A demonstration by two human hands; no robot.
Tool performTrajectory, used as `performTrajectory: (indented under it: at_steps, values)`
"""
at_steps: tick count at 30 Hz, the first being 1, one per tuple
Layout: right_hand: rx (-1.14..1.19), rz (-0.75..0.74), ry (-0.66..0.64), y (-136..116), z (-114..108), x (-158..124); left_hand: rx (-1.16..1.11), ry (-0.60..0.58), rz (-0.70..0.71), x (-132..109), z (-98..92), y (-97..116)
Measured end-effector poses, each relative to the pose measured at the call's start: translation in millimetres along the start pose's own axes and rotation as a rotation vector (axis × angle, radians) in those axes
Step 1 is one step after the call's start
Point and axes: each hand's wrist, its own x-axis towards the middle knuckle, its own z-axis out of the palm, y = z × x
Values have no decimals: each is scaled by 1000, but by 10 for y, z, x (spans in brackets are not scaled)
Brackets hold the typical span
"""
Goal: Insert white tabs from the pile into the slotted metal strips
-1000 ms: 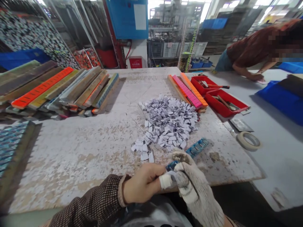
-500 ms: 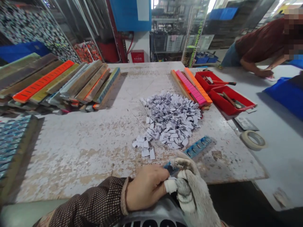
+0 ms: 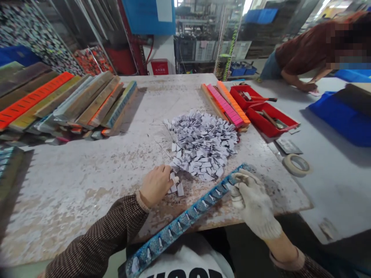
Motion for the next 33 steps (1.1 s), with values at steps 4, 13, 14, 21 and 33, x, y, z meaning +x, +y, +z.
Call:
performTrajectory:
  at_steps: [4, 13, 14, 21, 33]
  values:
    - [-290, -255, -58, -5, 57, 72, -31, -30, 34, 31, 70, -42]
    - [-350, -381, -199, -12, 93, 155, -316, 39, 44, 1, 137, -100]
    - [-312, -383, -202, 11, 111, 147, -400, 55, 40, 1, 161, -106]
    - [-184, -339, -162, 196, 187, 84, -886, 244, 1, -22, 245, -170]
    - [-280, -361, -245, 138, 147, 128, -1408, 148, -11, -203, 250, -25]
